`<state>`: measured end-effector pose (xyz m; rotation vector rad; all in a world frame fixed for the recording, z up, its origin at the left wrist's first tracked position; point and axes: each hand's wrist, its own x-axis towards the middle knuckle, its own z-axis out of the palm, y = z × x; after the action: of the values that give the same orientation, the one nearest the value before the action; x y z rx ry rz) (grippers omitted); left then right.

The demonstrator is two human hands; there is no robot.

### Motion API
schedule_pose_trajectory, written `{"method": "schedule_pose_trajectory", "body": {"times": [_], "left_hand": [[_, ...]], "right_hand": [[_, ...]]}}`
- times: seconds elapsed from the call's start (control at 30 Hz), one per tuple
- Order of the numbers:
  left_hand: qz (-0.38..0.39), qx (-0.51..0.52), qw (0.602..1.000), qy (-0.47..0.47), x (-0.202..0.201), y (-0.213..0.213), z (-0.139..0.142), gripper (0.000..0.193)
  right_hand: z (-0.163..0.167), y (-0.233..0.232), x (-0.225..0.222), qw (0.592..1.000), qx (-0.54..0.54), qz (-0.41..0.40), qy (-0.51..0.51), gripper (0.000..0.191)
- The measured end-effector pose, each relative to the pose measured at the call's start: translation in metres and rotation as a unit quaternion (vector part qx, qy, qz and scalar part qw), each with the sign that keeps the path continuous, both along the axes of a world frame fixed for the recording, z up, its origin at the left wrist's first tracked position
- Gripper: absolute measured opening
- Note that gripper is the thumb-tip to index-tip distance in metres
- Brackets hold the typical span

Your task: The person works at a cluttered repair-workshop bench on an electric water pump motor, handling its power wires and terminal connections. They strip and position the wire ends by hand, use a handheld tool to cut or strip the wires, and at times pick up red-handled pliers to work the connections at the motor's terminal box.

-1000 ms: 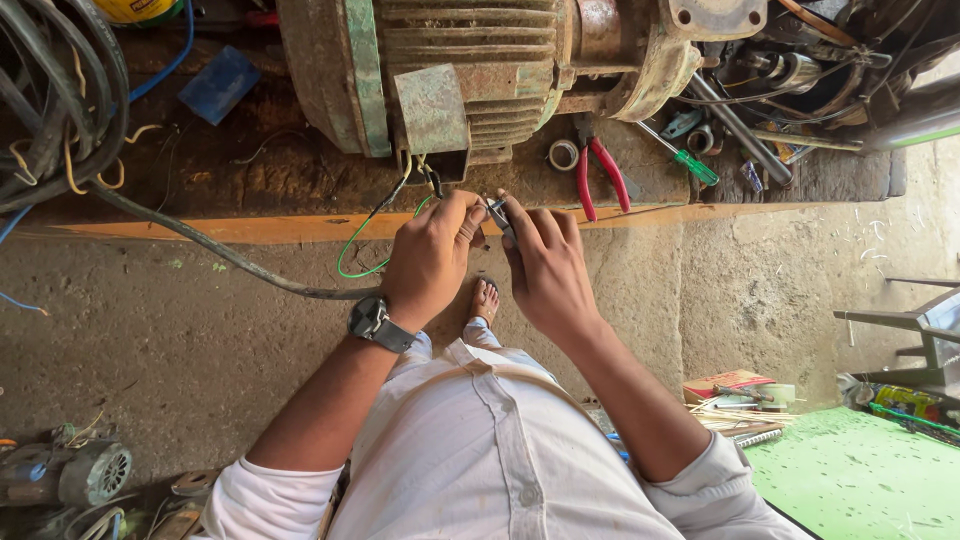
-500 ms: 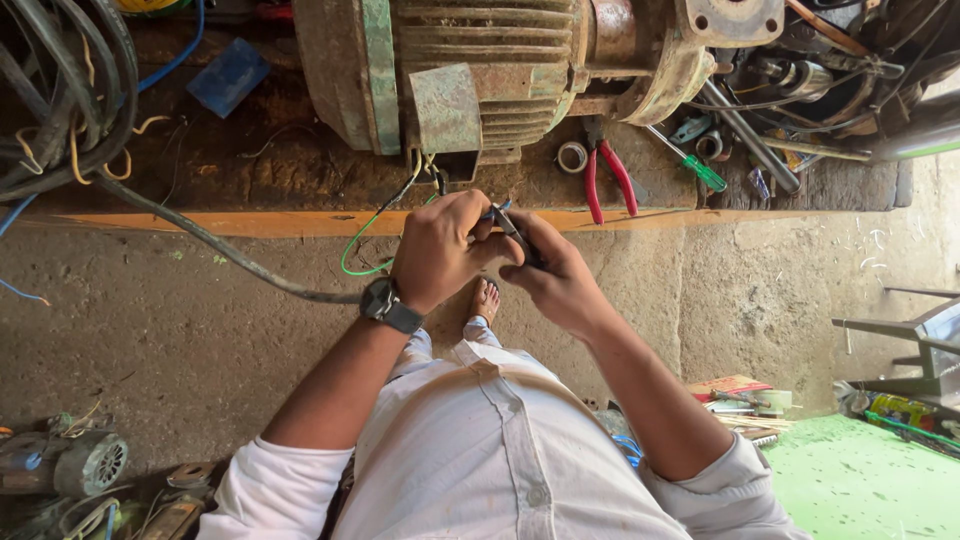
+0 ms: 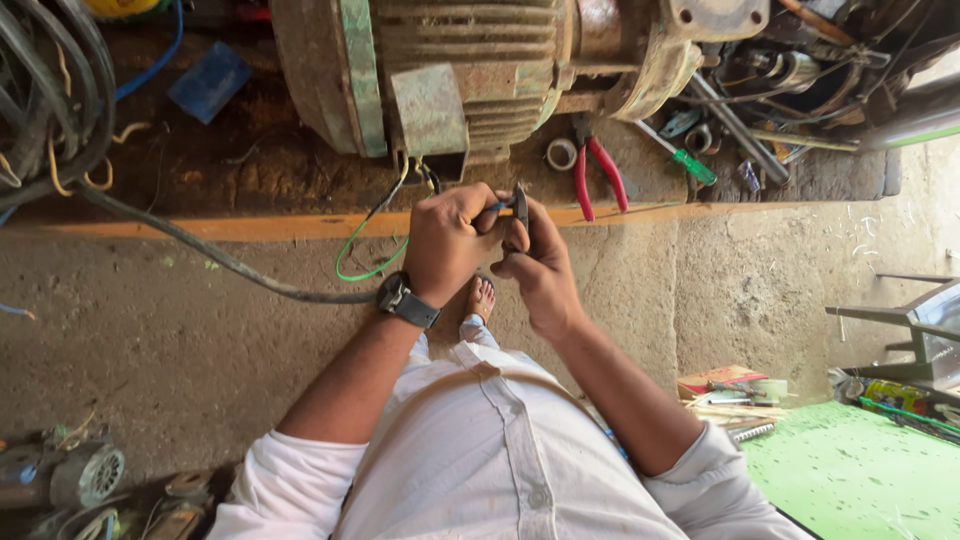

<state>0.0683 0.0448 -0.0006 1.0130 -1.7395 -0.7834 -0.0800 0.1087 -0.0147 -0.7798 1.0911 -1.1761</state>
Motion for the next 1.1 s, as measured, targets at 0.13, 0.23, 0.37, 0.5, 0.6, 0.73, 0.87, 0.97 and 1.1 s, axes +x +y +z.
{"method": "schedule_pose_trajectory", "body": {"times": [0.13,0.23,0.37,0.5,0.6,0.73,0.87,0.97,1.1], "left_hand": [[-0.004,0.009,0.994,-0.107,0.002,0.006,0.022,0.050],[-0.005,-0.075,0.990,-0.120,0.005,0.015,0.037,0.048],[-0.048,0.013,0.998,-0.037,-0.001,0.017,0.039,0.052],[-0.031,0.015,0.996,-0.083,0.003,0.012,0.025,0.044],[-0.027,0.025,0.997,-0.074,0.004,0.009,0.015,0.036],[-0.022,0.044,0.997,-0.060,0.003,0.002,0.006,0.030],[-0.019,0.032,0.999,-0.032,0.002,-0.002,0.003,0.022],[-0.017,0.027,0.999,-0.026,0.000,-0.004,0.004,0.019],[-0.018,0.029,0.999,-0.036,-0.002,-0.005,0.006,0.019]], "right_hand": [[0.006,-0.005,-0.007,0.982,-0.096,0.019,0.163,0.055],[0.024,-0.008,-0.026,0.901,-0.175,0.070,0.392,0.055],[0.046,-0.008,-0.040,0.902,-0.154,0.143,0.377,0.050],[0.050,-0.008,-0.038,0.963,-0.033,0.177,0.201,0.052],[0.040,-0.007,-0.029,0.985,0.014,0.135,0.110,0.061],[0.022,-0.007,-0.022,0.995,0.037,0.075,0.060,0.063],[0.013,-0.008,-0.018,0.998,0.010,0.054,0.027,0.067],[0.011,-0.007,-0.014,0.999,0.004,0.036,0.006,0.066],[0.007,-0.005,-0.011,0.999,0.032,-0.001,-0.012,0.055]]}}
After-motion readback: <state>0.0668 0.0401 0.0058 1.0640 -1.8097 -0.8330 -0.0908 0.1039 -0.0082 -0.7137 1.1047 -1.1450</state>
